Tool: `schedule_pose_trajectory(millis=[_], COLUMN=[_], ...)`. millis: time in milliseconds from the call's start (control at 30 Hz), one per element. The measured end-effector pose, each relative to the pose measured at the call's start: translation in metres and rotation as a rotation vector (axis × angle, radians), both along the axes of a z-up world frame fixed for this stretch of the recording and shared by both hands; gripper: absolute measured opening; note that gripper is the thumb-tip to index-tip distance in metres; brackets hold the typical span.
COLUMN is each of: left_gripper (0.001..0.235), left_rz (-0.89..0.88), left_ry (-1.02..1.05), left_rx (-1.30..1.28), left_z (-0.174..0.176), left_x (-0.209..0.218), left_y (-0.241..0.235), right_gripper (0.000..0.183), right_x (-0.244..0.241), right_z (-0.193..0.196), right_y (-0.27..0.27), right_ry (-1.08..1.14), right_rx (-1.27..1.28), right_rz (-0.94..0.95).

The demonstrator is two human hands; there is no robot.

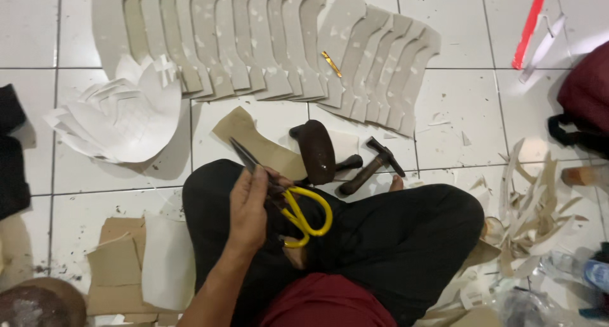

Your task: The person sits on the floor and uses yellow scissors to trim a white shoe part. They then use a hammer to shape the part on a curved wooden block. The person also folds and presses a white piece of material with their hands.

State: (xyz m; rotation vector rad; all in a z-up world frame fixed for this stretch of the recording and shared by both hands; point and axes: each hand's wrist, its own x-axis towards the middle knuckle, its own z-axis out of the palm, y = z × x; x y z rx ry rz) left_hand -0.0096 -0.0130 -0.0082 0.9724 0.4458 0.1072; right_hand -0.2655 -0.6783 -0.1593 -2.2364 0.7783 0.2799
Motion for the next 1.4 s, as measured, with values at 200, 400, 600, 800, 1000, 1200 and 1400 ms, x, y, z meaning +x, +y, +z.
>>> schedule_pose_trajectory(millis=[200, 400, 600, 800, 1000, 1200, 1400], left_gripper=[0.025, 0.028, 0.041, 0.030, 0.078, 0.034, 0.017], left_rz=[-0.244, -0.354, -0.393, -0.475, -0.902, -0.762, -0.286], left_ry=[0.121, 0.034, 0.099, -0.019, -0.080, -0.127, -0.260], left_rx=[0.067, 0.223, 0.253, 0.958, 1.692, 1.544, 1.723], left_z=[-0.005, 0.021, 0.001, -0.044, -0.087, -0.126, -0.130], left_x=[-0.012, -0.020, -0.013, 0.029, 0.036, 0.044, 0.051], left_y=[-0.025, -0.031, -0.008, 0.040, 0.011, -0.007, 0.010], right_gripper=[0.020, 0.036, 0.040, 0.024, 0.019, 0.021, 0.027], right_x=[0.136, 0.193, 0.210, 0.211, 0.209, 0.216, 0.214], right_z=[0.130, 0.148, 0.109, 0.119, 0.082, 0.087, 0.092], right_y=[0.303, 0.453, 0.489, 0.483, 0.464, 0.469, 0.468], right_ry=[-0.048, -0.350, -0.078, -0.091, -0.357, -0.380, -0.270], right_rx=[-0.364, -0.057, -0.042, 0.326, 0.312, 0.441, 0.423], right_rz=[0.048, 0.716, 0.775, 0.272, 0.012, -0.096, -0.090])
